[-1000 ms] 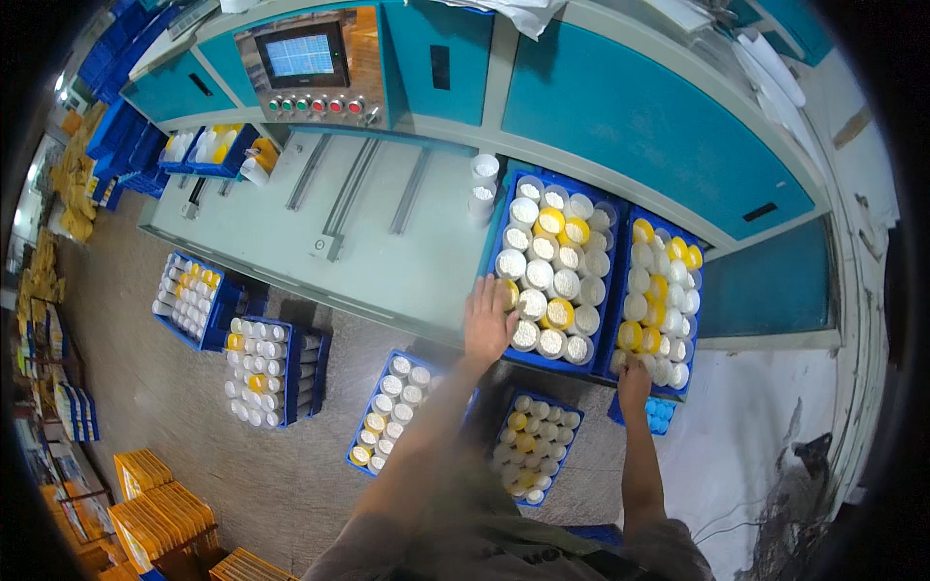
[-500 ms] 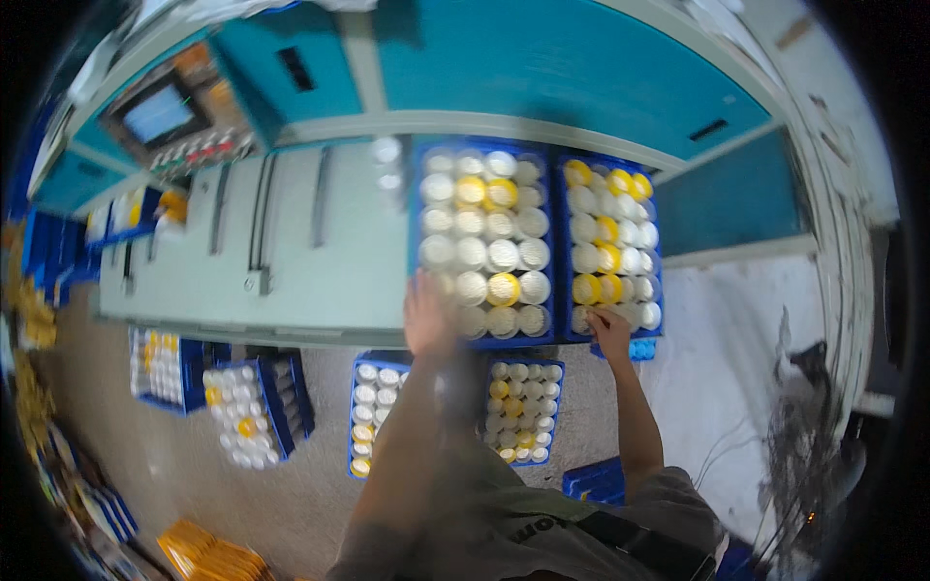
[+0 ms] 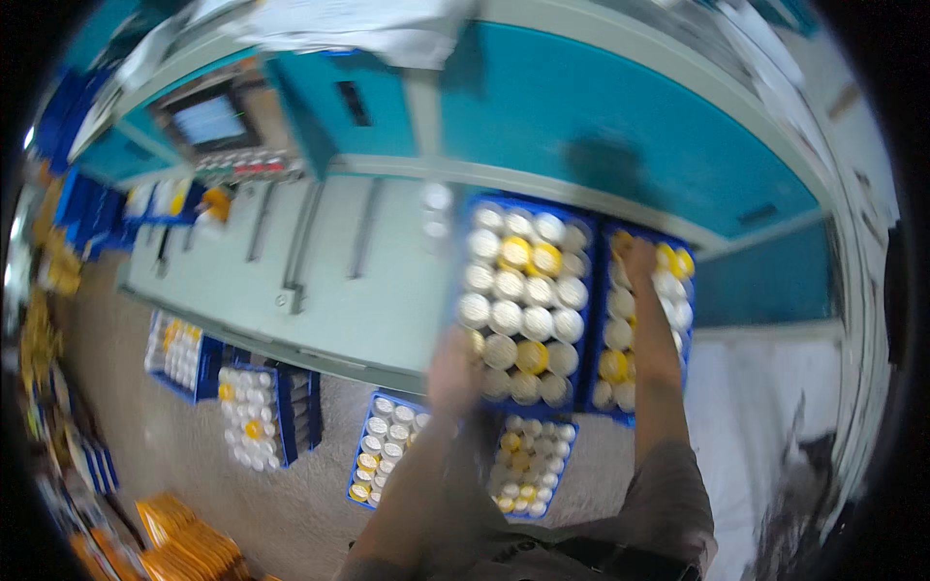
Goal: The person operates a machine's touchscreen, writes on a clipboard, and uses a calculator. They then pick up small white and yellow containers from blue bins, place them into a blue tray, and carry the tray to the machine to load the containers into the machine's slots.
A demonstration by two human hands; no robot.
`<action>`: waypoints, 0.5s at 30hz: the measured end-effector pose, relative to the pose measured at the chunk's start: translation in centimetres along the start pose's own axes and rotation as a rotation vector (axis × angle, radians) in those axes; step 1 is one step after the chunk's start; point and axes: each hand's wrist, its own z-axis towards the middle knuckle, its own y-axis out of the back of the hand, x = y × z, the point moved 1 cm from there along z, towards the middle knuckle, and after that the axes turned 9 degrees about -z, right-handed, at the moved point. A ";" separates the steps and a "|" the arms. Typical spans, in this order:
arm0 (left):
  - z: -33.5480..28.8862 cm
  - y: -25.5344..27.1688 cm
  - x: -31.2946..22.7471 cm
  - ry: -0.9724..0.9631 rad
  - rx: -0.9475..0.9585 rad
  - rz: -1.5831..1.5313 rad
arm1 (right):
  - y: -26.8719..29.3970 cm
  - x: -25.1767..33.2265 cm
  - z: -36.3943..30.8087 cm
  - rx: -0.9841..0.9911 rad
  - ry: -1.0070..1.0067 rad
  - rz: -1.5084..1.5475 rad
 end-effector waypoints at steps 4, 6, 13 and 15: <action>0.1 0.5 -0.3 -0.071 -0.059 0.009 | -1.1 0.3 1.3 -0.057 -0.007 -0.158; 0.3 0.8 -0.7 -0.035 -0.048 -0.013 | -1.6 -1.0 1.3 -0.081 0.045 -0.116; 0.1 1.9 -1.6 0.032 0.017 -0.110 | -5.9 -9.2 5.3 0.358 -0.501 1.103; 0.3 2.1 -1.5 0.019 0.013 -0.104 | -6.0 -10.0 7.2 0.302 -0.288 0.656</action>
